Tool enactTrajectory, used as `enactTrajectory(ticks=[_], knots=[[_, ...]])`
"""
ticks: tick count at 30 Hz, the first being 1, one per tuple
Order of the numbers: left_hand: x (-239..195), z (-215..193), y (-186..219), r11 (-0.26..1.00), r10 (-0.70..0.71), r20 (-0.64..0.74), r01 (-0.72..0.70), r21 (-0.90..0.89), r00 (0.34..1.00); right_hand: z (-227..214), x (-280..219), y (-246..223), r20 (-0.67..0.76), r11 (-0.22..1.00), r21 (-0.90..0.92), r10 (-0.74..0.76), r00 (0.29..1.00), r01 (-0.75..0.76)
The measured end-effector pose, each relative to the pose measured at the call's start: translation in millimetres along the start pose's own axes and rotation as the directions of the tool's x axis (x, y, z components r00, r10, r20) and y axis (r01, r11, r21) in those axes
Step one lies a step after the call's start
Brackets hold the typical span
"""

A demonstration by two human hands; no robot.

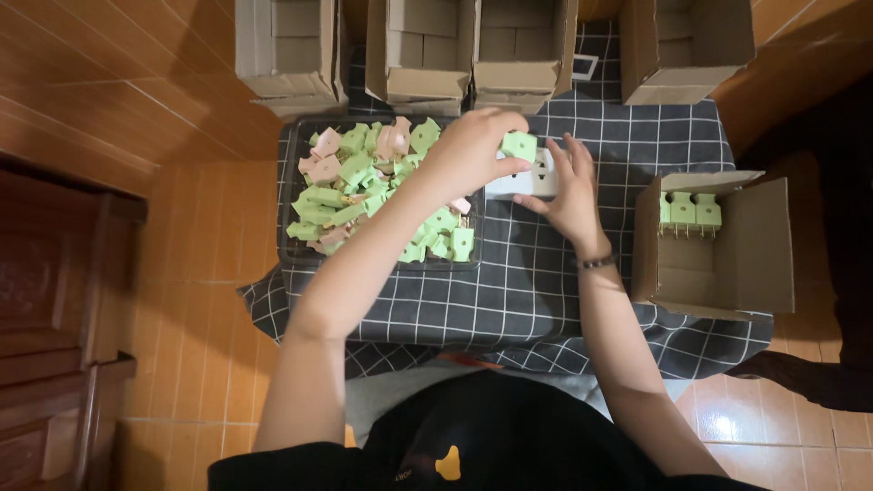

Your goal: The person assembles power converters by picking up green plastic components and white socket blocks, aligning them, and snapping them together by hand before placing the assembled units into a cardboard box.

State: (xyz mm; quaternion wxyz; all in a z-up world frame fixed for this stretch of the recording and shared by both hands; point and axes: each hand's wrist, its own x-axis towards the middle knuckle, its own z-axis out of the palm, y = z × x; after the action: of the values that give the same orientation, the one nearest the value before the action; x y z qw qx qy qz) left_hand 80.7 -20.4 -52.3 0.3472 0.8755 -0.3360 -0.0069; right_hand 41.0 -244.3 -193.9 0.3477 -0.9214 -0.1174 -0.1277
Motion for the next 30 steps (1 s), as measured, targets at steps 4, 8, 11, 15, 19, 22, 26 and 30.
enactTrajectory(ticks=[4,8,11,15,19,22,26,30], knots=[[14,43,-41,0.956,-0.091,0.160,0.041,0.290,0.983,5,2,20,0.002,0.998,0.058,-0.020,1.000,0.020],[26,76,-69,0.932,-0.167,0.229,0.078,0.353,0.959,10,4,34,-0.021,0.994,0.104,-0.044,0.999,0.046],[35,89,-73,0.911,-0.169,0.250,0.054,0.410,0.953,10,2,41,0.004,0.993,0.116,-0.032,0.999,0.032],[50,114,-80,0.879,-0.105,0.220,-0.013,0.477,0.970,3,1,38,0.064,0.988,0.152,-0.013,0.998,0.003],[59,138,-82,0.864,-0.040,0.174,-0.053,0.500,0.984,-3,1,33,0.108,0.990,0.142,0.008,0.994,-0.024],[62,139,-81,0.843,-0.045,0.193,-0.066,0.533,0.980,-9,0,23,0.135,0.996,0.092,-0.005,0.991,-0.007],[55,136,-79,0.839,-0.070,0.196,-0.048,0.542,0.978,-10,0,12,0.167,0.997,0.069,0.016,0.986,-0.028],[45,142,-81,0.878,-0.104,0.186,0.003,0.479,0.977,-2,1,15,0.167,0.995,0.016,0.094,0.982,-0.098]])
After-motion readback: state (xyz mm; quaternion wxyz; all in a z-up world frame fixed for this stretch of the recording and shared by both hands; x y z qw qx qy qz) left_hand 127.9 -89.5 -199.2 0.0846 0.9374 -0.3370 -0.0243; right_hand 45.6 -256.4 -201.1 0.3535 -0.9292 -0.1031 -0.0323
